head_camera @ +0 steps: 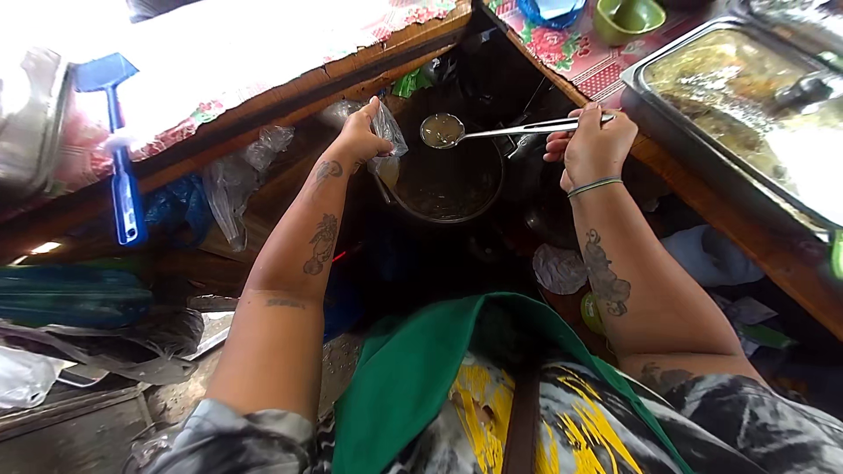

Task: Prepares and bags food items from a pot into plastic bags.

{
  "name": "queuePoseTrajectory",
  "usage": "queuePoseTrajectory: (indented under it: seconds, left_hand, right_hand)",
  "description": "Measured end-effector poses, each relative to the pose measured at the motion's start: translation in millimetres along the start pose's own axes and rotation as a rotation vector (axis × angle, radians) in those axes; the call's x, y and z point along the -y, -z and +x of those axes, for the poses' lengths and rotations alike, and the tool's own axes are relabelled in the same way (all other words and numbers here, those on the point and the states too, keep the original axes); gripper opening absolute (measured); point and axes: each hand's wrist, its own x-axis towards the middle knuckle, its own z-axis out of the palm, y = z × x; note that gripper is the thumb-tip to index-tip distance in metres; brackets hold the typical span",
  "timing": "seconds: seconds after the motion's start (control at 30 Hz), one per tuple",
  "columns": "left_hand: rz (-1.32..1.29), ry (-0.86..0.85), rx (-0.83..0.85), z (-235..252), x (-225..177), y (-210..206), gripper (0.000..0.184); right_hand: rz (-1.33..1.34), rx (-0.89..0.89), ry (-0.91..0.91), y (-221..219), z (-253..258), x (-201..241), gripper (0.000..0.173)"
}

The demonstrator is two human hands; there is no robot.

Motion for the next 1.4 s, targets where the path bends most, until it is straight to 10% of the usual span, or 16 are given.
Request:
queuePoseTrajectory:
  seconds: [0.3, 0.53, 0.87, 1.4]
  left_hand:
    - [0.037, -0.071, 0.039, 17.3, -22.6, -28.5, 0.116]
    - [0.049, -0.128, -0.018, 17.6, -26.6, -30.6, 0.113]
    - [0.009, -0.071, -0.005, 3.1, -30.7, -13.7, 0.110]
    - [-0.046, -0.039, 0.003, -21.2, -19.4, 9.0, 0.106]
  right_hand:
    - [-0.131, 0.166, 0.287, -24.0, -31.6, 40.5, 0.033]
    - [-0.427, 0.359, 1.358, -13.0, -63.2, 1.6, 0.025]
    - [-0.381, 0.077, 0.586, 5.8, -36.1, -39.8, 0.034]
    - [-0.580, 0.080, 0.374, -14.6, -38.5, -114.2, 0.036]
